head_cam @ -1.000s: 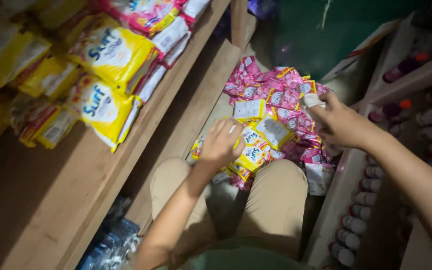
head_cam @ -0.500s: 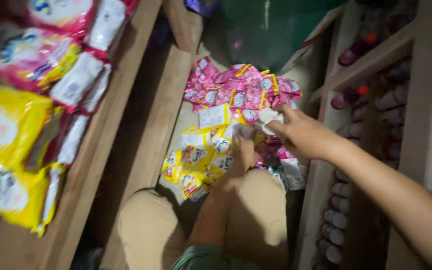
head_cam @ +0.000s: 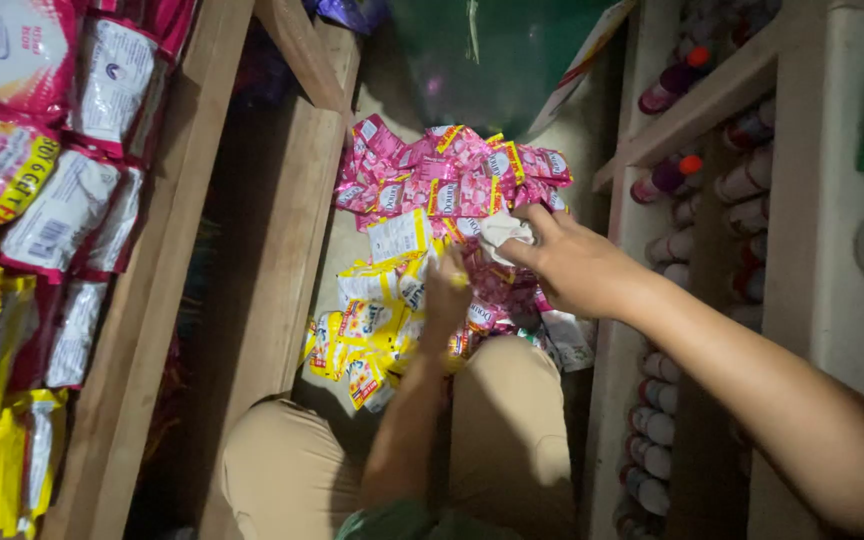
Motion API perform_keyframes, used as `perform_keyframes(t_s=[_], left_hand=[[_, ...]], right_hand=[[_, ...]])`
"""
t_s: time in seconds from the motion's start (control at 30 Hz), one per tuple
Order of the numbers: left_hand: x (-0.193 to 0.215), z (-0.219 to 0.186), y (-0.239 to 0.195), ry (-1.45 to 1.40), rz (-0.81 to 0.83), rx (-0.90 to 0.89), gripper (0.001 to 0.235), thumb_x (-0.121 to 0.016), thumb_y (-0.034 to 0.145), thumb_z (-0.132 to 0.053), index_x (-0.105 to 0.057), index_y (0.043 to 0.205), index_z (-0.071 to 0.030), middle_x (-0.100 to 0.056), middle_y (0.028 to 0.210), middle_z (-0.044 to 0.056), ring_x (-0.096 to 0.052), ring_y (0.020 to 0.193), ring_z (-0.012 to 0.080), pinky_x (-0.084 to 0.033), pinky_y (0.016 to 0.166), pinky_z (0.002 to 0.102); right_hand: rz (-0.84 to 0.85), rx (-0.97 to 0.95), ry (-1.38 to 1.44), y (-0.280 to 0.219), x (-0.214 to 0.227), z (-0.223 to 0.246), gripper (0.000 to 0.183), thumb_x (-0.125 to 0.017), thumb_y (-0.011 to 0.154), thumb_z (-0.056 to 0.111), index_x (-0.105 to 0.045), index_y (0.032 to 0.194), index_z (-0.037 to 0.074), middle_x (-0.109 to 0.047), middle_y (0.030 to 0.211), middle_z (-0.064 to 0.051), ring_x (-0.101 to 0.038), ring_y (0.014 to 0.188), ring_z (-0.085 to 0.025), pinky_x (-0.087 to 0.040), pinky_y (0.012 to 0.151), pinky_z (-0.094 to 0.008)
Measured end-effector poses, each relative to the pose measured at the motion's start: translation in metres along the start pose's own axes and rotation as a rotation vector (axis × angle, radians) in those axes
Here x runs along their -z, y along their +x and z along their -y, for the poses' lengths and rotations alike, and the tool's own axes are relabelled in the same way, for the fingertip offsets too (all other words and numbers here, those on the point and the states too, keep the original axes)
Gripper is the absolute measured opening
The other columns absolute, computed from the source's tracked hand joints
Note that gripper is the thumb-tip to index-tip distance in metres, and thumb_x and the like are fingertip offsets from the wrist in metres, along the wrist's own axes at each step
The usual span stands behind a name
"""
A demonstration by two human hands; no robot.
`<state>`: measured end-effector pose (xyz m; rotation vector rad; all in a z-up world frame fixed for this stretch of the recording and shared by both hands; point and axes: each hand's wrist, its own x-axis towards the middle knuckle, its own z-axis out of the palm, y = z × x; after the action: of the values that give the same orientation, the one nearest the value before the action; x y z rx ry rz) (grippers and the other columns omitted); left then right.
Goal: The recorder is wiping individual detergent sachets with a cloth and organizing them on the shelves in a storage area.
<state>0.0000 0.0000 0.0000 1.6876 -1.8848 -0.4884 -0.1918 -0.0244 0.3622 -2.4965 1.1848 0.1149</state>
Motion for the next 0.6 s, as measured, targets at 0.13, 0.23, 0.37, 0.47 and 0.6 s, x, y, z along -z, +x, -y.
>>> perform_keyframes(t_s=[0.13,0.23,0.37,0.47,0.6], left_hand=[[0.064,0.014,-0.007,-0.546,-0.046,0.216,0.059,-0.078,0.078,-0.003,-0.053,0.131,-0.005,-0.060,0.121,0.020,-0.062,0.117,0.0439,-0.051,0.103,0.054],[0.123,-0.032,-0.015,-1.164,-0.058,0.412,0.060,-0.077,0.076,0.008,-0.046,0.125,-0.005,-0.058,0.121,0.013,-0.063,0.112,0.0345,-0.056,0.093,0.047],[0.201,-0.120,-0.021,-1.679,0.069,0.501,0.073,-0.066,0.077,0.010,-0.043,0.145,-0.007,-0.062,0.129,0.013,-0.064,0.117,0.0276,-0.059,0.094,0.039],[0.219,-0.139,-0.015,-1.775,0.097,0.407,0.079,-0.064,0.081,0.007,-0.040,0.155,-0.003,-0.061,0.135,0.016,-0.063,0.120,0.0279,-0.057,0.098,0.039],[0.251,-0.152,-0.012,-1.744,0.101,0.243,0.081,-0.062,0.082,0.006,-0.037,0.159,0.000,-0.058,0.143,0.016,-0.058,0.130,0.0272,-0.049,0.108,0.039]], right_hand=[[0.006,-0.008,0.003,0.001,0.007,0.013,0.079,-0.074,0.067,0.003,-0.054,0.141,0.021,-0.046,0.136,-0.017,-0.051,0.119,-0.045,-0.046,0.100,-0.050],[-0.004,0.026,0.019,-0.001,0.004,0.017,0.078,-0.075,0.067,0.004,-0.054,0.140,0.019,-0.047,0.134,-0.016,-0.051,0.118,-0.044,-0.046,0.099,-0.050],[-0.156,0.147,0.003,-0.004,-0.003,0.027,0.064,-0.073,0.068,0.005,-0.057,0.130,0.010,-0.048,0.139,-0.020,-0.053,0.117,-0.046,-0.047,0.096,-0.050],[-0.244,0.214,-0.131,-0.008,-0.015,0.048,0.051,-0.071,0.074,0.008,-0.058,0.123,0.006,-0.050,0.142,-0.021,-0.055,0.114,-0.043,-0.049,0.094,-0.049],[-0.383,0.318,-0.054,0.001,-0.041,0.034,0.037,-0.071,0.088,0.017,-0.060,0.120,0.003,-0.055,0.139,-0.018,-0.059,0.113,-0.039,-0.050,0.093,-0.050]])
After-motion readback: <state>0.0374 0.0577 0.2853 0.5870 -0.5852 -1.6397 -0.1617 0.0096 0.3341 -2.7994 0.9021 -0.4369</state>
